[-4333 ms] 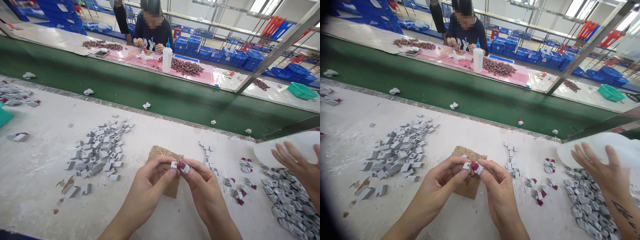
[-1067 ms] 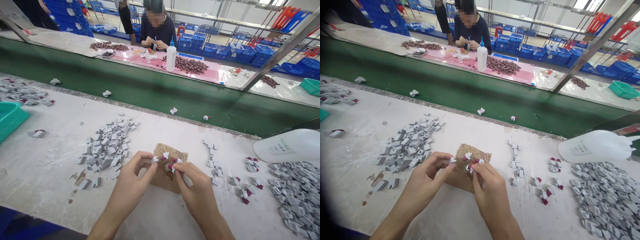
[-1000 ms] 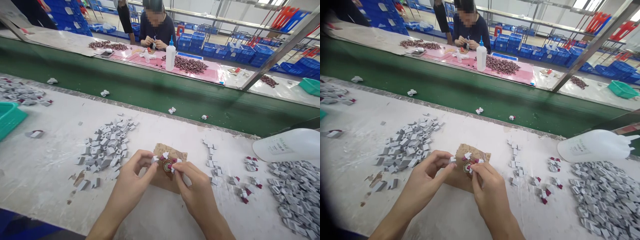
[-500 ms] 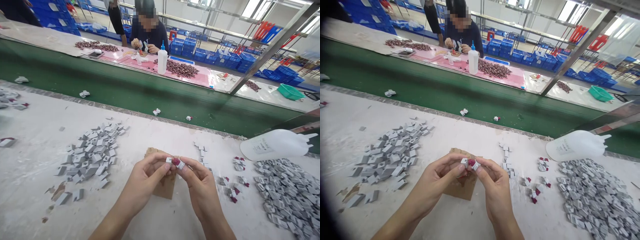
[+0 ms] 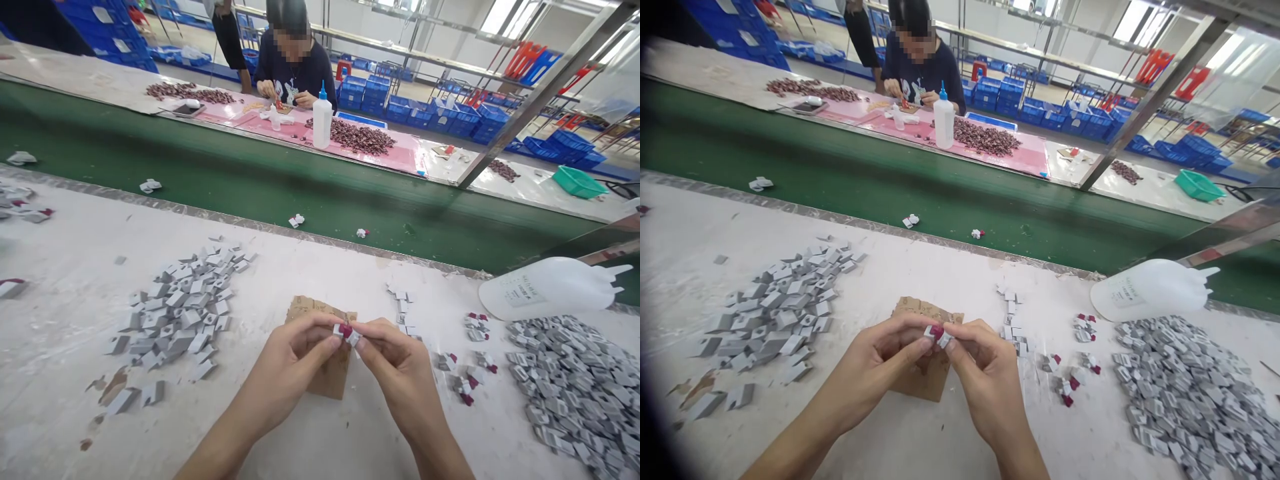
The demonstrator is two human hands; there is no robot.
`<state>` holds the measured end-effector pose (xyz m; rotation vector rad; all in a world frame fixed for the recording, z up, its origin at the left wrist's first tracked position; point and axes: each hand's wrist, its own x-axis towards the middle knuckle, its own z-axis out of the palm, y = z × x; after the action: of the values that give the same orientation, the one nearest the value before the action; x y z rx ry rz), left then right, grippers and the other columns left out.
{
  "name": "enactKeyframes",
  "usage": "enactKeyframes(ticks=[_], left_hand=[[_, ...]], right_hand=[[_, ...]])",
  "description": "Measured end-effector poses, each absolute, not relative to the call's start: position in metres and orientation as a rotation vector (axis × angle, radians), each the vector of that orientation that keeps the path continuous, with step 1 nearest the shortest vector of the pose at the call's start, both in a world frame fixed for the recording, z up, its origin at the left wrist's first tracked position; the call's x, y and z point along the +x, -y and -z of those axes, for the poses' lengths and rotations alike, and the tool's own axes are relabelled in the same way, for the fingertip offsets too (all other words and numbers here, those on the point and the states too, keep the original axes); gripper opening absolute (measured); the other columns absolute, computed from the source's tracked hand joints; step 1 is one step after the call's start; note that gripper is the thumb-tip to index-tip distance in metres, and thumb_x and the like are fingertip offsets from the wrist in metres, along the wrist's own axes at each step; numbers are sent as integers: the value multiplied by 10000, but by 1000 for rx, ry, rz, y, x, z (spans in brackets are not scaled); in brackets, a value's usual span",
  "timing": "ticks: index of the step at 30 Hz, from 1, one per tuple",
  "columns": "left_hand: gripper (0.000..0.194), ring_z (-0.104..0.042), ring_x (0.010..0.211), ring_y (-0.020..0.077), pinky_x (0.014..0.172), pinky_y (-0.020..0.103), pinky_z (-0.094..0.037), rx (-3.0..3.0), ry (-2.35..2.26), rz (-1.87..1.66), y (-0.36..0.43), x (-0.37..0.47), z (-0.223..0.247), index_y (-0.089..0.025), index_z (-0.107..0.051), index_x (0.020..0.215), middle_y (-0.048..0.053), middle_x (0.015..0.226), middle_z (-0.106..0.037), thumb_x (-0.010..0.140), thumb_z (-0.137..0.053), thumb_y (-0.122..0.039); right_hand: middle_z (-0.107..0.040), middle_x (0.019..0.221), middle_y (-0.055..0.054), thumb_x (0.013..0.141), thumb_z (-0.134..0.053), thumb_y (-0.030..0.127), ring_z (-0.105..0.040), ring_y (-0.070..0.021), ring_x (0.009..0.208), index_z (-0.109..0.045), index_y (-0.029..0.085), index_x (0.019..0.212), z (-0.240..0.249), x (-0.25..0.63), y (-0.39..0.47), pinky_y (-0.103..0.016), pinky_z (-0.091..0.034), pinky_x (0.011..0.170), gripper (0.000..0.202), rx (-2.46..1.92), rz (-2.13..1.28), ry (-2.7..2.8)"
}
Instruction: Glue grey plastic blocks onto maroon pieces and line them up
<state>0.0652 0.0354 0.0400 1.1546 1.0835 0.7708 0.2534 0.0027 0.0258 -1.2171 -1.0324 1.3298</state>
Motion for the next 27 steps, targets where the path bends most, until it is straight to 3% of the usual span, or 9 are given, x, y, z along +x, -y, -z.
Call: enactKeyframes(ticks=[7,13,16,19,22,27], left_hand=[[226,-806,996,265,883,386,-628,1263,-999,-715,-45,53,-51,-322,-805,1207,56,1097,-842,1060,-659,-412],[224,-812,933,259,830,372,-640,1369,-1062,-747,-77,39,-54,-278,-775,1183,53,979,-842,1043,-650,-400],[214,-813,919,258,810,367,-661,1505,-1145,-762,-118,38,-47,-265,-771,1150,44,966,-828,990,-673,-367],[154,-777,1030,259,937,406,-638,1590,-1377,-824,-176,41,-34,-221,-765,1092,72,1052,-811,977,-691,-294],[243,-743,1108,254,986,467,-625,1596,-1610,-831,-233,47,-23,-175,-726,1224,98,1228,-765,1042,-709,-336],[328,-751,1114,267,949,467,-649,1663,-1823,-661,-277,52,-15,-169,-712,1311,89,1302,-741,1082,-675,-401]], right_hand=[[-783,947,-32,989,-810,376,-768,-220,914,-907,316,1102,-31,250,-17,-333,-642,811,160,-1159,-1411,1095],[-861,1021,-82,973,-786,483,-819,-279,975,-878,236,1083,-40,242,-61,-418,-685,888,285,-1203,-1413,1286],[-861,1028,-95,977,-745,449,-826,-284,950,-852,204,1124,-34,239,-103,-451,-693,892,305,-1299,-1323,1410],[-817,1178,-130,966,-752,312,-799,-277,956,-807,180,1245,-24,238,-162,-470,-669,899,314,-1457,-1129,1486],[-697,1439,-135,1027,-748,277,-745,-278,1121,-723,208,1366,-16,232,-219,-513,-621,1014,347,-1579,-904,1566],[-722,1384,-100,1079,-731,355,-732,-268,1175,-725,208,1301,-15,221,-257,-494,-629,1009,266,-1669,-823,1668]])
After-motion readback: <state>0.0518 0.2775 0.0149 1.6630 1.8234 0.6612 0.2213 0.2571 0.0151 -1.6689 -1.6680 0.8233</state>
